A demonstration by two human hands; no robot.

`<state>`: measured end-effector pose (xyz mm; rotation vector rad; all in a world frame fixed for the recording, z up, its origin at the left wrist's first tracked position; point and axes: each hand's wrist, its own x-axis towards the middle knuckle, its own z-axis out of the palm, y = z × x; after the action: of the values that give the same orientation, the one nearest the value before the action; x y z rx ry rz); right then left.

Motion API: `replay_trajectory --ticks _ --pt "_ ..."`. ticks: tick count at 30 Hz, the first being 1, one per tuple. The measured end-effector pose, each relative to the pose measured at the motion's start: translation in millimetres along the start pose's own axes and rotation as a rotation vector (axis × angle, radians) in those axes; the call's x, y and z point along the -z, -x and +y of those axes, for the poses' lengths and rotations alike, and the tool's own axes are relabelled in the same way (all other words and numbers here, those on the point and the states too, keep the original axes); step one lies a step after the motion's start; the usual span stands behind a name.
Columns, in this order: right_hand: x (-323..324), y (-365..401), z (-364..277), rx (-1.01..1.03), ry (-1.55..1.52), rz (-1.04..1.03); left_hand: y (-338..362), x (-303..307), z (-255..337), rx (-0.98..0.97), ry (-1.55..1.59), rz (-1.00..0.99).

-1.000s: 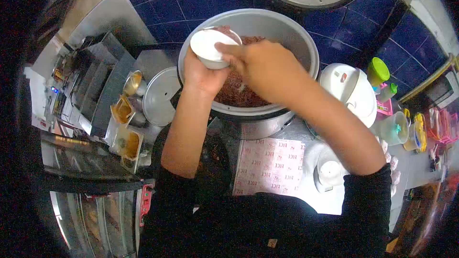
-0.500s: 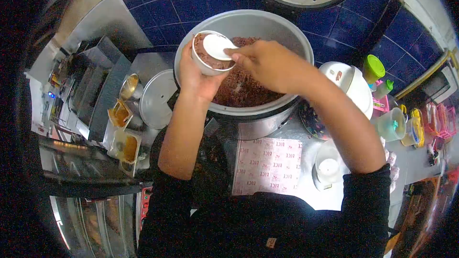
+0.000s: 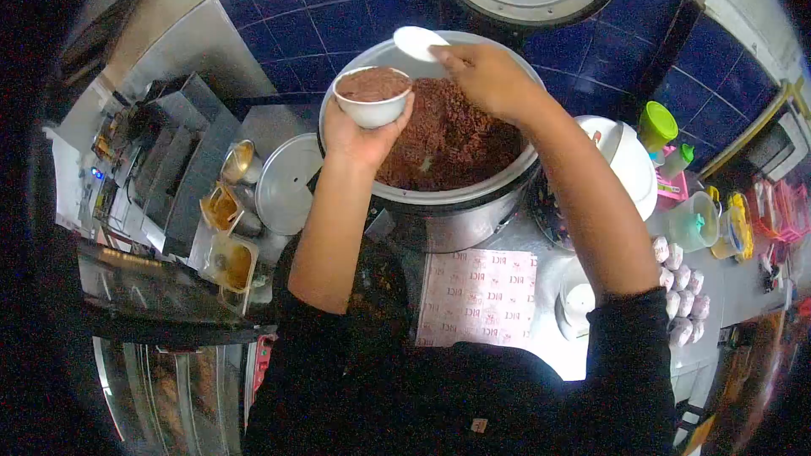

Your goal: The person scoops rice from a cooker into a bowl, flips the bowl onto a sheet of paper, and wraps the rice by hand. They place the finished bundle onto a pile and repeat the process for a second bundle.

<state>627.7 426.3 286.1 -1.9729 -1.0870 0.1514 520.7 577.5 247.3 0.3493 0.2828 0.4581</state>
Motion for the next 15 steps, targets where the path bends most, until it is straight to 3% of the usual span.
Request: replay_trajectory --ticks 1,3,5,7,8,9,12,13,15 --pt "-1 1 -1 0.005 0.002 0.006 -2 2 1 -0.001 -0.002 -0.008" --pt "-4 5 -4 -0.056 0.444 0.018 -6 7 0 -0.023 0.021 -0.044" --pt "-15 13 -17 0.079 0.294 -0.074 7 -10 -4 -0.017 0.024 0.004" --pt "-36 20 -31 0.168 -0.362 -0.180 13 -15 -17 -0.126 0.063 -0.177" --pt "-49 21 -32 0.128 -0.440 0.012 17 -13 -25 -0.133 -0.030 -0.278" --pt "-58 25 -29 0.083 -0.512 0.208 35 -26 -29 -0.100 -0.083 -0.256" --pt "-42 57 -31 0.087 -0.933 0.276 50 -28 -32 -0.007 -0.528 -0.071" --pt "-33 71 -32 0.128 -1.082 0.302 57 -24 -32 -0.081 -0.723 -0.153" --pt "-18 115 -26 0.117 -1.309 0.282 18 13 -25 -0.654 -1.480 -0.169"
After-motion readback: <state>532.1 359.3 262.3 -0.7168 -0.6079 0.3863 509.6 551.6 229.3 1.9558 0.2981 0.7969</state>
